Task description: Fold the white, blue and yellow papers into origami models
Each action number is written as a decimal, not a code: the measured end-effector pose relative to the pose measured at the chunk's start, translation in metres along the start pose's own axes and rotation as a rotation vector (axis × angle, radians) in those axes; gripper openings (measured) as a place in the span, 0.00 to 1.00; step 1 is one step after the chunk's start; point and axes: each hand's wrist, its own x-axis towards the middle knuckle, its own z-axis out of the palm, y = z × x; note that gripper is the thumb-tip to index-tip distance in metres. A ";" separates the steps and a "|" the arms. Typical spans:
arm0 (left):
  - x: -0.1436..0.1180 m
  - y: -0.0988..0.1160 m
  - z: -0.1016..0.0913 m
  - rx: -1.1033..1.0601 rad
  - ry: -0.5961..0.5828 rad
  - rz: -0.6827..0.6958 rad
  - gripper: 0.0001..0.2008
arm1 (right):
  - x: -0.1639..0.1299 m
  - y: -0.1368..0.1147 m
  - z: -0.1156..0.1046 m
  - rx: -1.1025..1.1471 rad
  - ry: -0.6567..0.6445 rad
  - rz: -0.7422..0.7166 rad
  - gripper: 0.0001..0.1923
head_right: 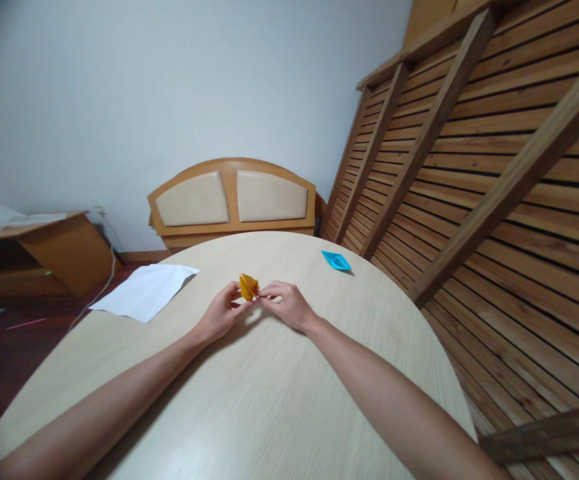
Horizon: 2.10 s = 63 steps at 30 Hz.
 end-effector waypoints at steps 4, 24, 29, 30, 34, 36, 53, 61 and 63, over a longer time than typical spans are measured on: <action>0.000 0.001 0.000 -0.003 -0.005 0.028 0.14 | 0.001 0.001 -0.001 -0.024 0.033 -0.067 0.06; 0.002 0.001 -0.004 0.053 0.074 0.098 0.10 | 0.001 -0.003 0.000 0.009 0.067 0.058 0.06; 0.001 0.000 -0.003 0.043 0.110 0.008 0.14 | 0.001 -0.003 0.001 0.024 0.084 0.155 0.07; 0.001 0.000 -0.002 0.033 0.121 0.001 0.15 | 0.001 -0.003 0.002 0.049 0.094 0.157 0.07; 0.002 0.002 -0.002 0.010 0.154 -0.045 0.21 | 0.000 -0.004 0.003 0.151 0.103 0.181 0.19; 0.002 0.002 -0.002 0.041 0.144 -0.050 0.20 | 0.000 -0.003 0.003 0.170 0.079 0.212 0.24; 0.002 0.004 -0.004 0.142 0.070 -0.056 0.13 | -0.001 0.003 0.004 0.206 -0.026 0.292 0.14; 0.003 -0.005 -0.002 0.006 0.077 -0.112 0.15 | -0.001 0.003 0.004 0.285 0.018 0.311 0.17; 0.002 -0.006 -0.002 -0.025 0.083 -0.119 0.19 | -0.001 0.003 0.004 0.279 0.020 0.303 0.16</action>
